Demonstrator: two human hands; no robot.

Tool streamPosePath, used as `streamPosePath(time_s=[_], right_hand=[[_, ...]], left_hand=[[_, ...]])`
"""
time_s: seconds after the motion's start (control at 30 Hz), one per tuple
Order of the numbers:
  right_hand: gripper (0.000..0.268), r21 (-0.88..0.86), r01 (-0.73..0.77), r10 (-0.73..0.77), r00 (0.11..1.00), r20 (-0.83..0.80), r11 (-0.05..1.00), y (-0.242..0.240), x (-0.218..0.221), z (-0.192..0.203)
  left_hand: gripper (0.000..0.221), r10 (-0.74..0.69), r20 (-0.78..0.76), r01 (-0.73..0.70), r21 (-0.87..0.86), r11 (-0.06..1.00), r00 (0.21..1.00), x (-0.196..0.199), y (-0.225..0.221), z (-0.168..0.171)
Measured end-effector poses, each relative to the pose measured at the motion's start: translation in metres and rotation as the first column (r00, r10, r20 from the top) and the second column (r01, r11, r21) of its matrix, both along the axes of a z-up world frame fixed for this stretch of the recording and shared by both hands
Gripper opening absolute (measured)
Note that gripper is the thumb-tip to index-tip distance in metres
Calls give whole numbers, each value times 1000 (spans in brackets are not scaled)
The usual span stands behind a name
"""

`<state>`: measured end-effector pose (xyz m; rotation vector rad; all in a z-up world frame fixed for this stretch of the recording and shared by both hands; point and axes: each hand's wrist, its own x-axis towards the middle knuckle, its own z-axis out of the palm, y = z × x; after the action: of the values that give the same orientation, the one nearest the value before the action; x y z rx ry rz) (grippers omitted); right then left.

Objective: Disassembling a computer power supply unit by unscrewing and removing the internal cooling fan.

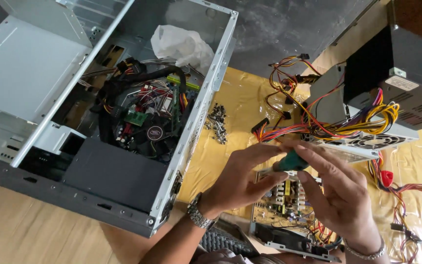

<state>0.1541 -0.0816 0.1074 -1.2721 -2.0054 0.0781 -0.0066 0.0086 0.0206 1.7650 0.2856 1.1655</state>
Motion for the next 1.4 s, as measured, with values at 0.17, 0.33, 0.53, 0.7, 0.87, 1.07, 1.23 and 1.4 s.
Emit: streamPosePath(time_s=[0.17,0.33,0.53,0.7,0.87,1.07,1.23,1.4], right_hand=[[29,202,92,-88,996,-32,975,-1,-5,-2],[47,134,61,-62,998,2,989,-2,-3,-4],[42,139,47,-53,998,40,989,-5,-4,0],[29,151,57,-51,998,-41,987,-6,-12,6],[27,211,98,-89,995,-49,973,-6,-9,-2],[36,217,77,-69,997,-43,973,-8,-4,-7],[40,198,79,-81,997,5,977,-6,-3,-5],[33,191,80,-82,997,3,978,-6,-6,-3]], left_hand=[[26,101,-11,-100,61,993,995,-1,-9,7],[32,165,0,-164,102,981,986,5,-9,1],[26,139,-52,-130,141,981,989,2,-12,6],[21,106,-50,-95,196,976,993,5,-10,19],[28,175,-55,-154,268,951,983,5,-9,20],[42,253,-68,-227,264,937,965,10,-10,17],[39,263,-94,-225,299,927,960,10,-11,16],[26,170,-42,-156,227,961,985,6,-10,26]])
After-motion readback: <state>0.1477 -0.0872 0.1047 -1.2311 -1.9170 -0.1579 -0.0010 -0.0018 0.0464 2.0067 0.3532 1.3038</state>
